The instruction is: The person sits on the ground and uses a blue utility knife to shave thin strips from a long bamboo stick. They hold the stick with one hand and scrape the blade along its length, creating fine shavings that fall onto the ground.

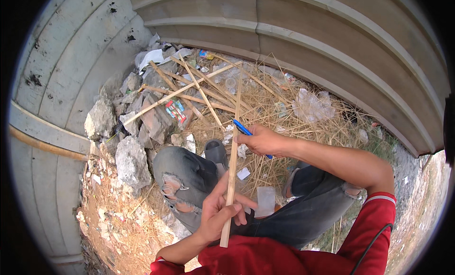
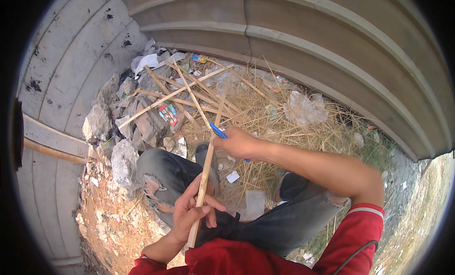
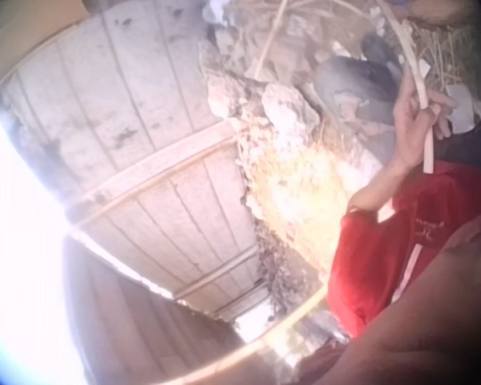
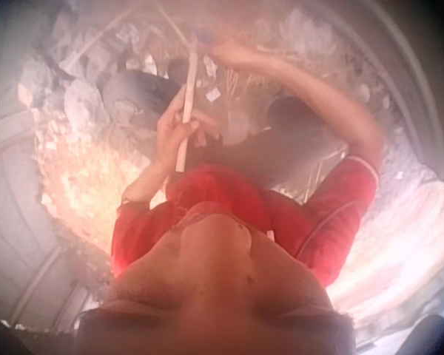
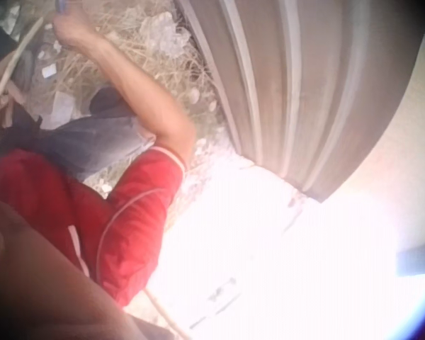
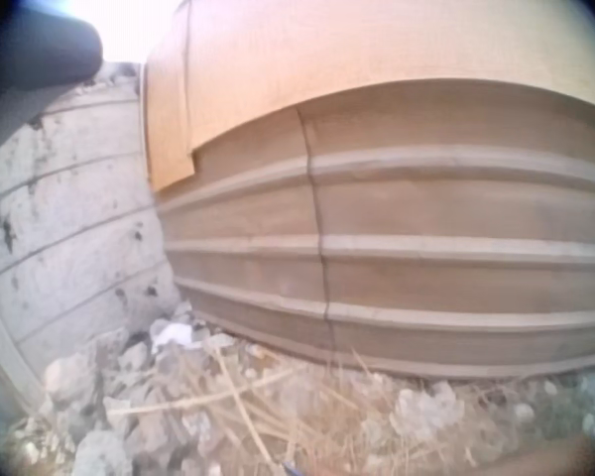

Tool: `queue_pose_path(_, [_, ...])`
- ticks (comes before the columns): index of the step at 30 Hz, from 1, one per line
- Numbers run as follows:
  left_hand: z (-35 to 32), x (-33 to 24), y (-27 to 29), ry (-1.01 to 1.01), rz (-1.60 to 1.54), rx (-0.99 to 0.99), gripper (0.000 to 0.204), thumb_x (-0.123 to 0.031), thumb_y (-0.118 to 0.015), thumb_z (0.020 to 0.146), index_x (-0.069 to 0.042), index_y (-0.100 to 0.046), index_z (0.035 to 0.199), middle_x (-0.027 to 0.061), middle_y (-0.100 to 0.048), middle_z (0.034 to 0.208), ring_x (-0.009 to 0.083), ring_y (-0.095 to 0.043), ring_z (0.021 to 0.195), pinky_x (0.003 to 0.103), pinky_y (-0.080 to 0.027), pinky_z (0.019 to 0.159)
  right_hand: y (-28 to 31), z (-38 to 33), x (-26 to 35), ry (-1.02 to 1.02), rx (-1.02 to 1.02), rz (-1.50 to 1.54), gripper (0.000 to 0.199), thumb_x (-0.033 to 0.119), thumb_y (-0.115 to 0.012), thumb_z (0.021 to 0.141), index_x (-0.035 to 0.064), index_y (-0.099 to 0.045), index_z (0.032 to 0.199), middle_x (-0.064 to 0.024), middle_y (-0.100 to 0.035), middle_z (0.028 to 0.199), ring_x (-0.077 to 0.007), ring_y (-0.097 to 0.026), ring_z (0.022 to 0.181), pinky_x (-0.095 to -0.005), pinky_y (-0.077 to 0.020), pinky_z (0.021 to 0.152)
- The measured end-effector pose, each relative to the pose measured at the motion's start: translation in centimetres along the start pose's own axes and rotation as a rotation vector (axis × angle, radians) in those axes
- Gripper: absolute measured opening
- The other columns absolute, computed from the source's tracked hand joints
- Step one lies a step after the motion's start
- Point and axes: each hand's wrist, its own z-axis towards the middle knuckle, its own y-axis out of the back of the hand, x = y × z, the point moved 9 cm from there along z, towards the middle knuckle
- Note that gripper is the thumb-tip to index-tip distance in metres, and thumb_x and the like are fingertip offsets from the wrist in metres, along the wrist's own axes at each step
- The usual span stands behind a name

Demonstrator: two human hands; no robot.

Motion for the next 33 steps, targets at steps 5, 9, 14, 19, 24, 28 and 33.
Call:
queue_pose_path(5, [0.8,4.0,3.5,0.226,-0.122,-0.101,0.074,-0.001,-0.054,0.095,-0.004,-0.014,0.158,0.0250,-0.067,0.121,0.0189,-0.071,0.073,0.023,-0.056,0.055,0.9,-0.1,-1.4,-0.059,0.016,-0.308,0.047,0.050,-0.062,0.098,0.0078,-0.062,0.076,0.0018,-0.045,0.057,-0.0110,-0.044,0.051,-0.0305,-0.0350,0.048])
queue_pose_path(9, [1.0,8.1,3.4,0.424,-0.264,-0.169,0.061,-0.011,-0.050,0.101,-0.010,-0.024,0.156,0.0215,-0.065,0.127,0.0156,-0.065,0.064,0.021,-0.048,0.045,1.1,-2.1,0.7,-0.035,0.020,-0.480,0.062,0.060,-0.051,0.099,0.0023,-0.069,0.088,-0.0075,-0.051,0.064,-0.0201,-0.051,0.063,-0.0368,-0.0430,0.062])
queue_pose_path(14, [2.2,13.4,2.4,0.433,-0.630,-0.202,0.052,-0.027,-0.040,0.106,-0.019,-0.029,0.156,0.0098,-0.063,0.097,0.0112,-0.042,0.047,0.023,-0.033,0.034,1.0,-7.7,2.8,0.059,0.015,-0.708,0.054,0.050,-0.053,0.100,-0.0008,-0.070,0.101,-0.0247,-0.066,0.083,-0.0401,-0.064,0.080,-0.0479,-0.0485,0.075])
queue_pose_path(19, [3.3,13.8,0.5,0.339,-0.803,-0.174,0.055,-0.019,-0.037,0.102,-0.018,-0.027,0.156,0.0033,-0.045,0.076,0.0099,-0.037,0.045,0.024,-0.029,0.033,-0.2,-10.0,0.1,0.064,-0.040,-0.575,0.047,0.046,-0.057,0.099,0.0009,-0.069,0.097,-0.0233,-0.066,0.078,-0.0424,-0.065,0.075,-0.0488,-0.0489,0.068])
queue_pose_path(24, [3.5,14.3,0.4,0.351,-0.535,-0.207,0.038,-0.019,-0.035,0.103,-0.017,-0.042,0.140,-0.0017,-0.037,0.071,0.0088,-0.033,0.044,0.024,-0.029,0.032,-1.2,-8.8,-3.0,0.016,-0.035,-0.687,0.051,0.047,-0.059,0.098,0.0001,-0.068,0.080,-0.0219,-0.062,0.067,-0.0427,-0.063,0.067,-0.0505,-0.0483,0.061])
queue_pose_path(28, [3.2,14.3,1.4,0.384,-0.346,-0.226,0.024,-0.020,-0.035,0.106,-0.014,-0.045,0.127,-0.0024,-0.035,0.069,0.0084,-0.032,0.043,0.024,-0.027,0.033,-2.7,-8.3,-4.7,-0.016,0.124,-0.688,0.052,0.046,-0.056,0.100,-0.0008,-0.068,0.080,-0.0225,-0.060,0.065,-0.0419,-0.061,0.063,-0.0503,-0.0468,0.060])
queue_pose_path(33, [3.0,14.3,1.9,0.430,-0.190,-0.227,0.014,-0.021,-0.037,0.109,-0.011,-0.045,0.113,-0.0031,-0.034,0.066,0.0080,-0.033,0.042,0.025,-0.027,0.033,-4.1,-7.5,-6.5,0.065,0.204,-0.601,0.051,0.044,-0.055,0.102,-0.0005,-0.067,0.080,-0.0228,-0.055,0.060,-0.0413,-0.056,0.056,-0.0503,-0.0436,0.056])
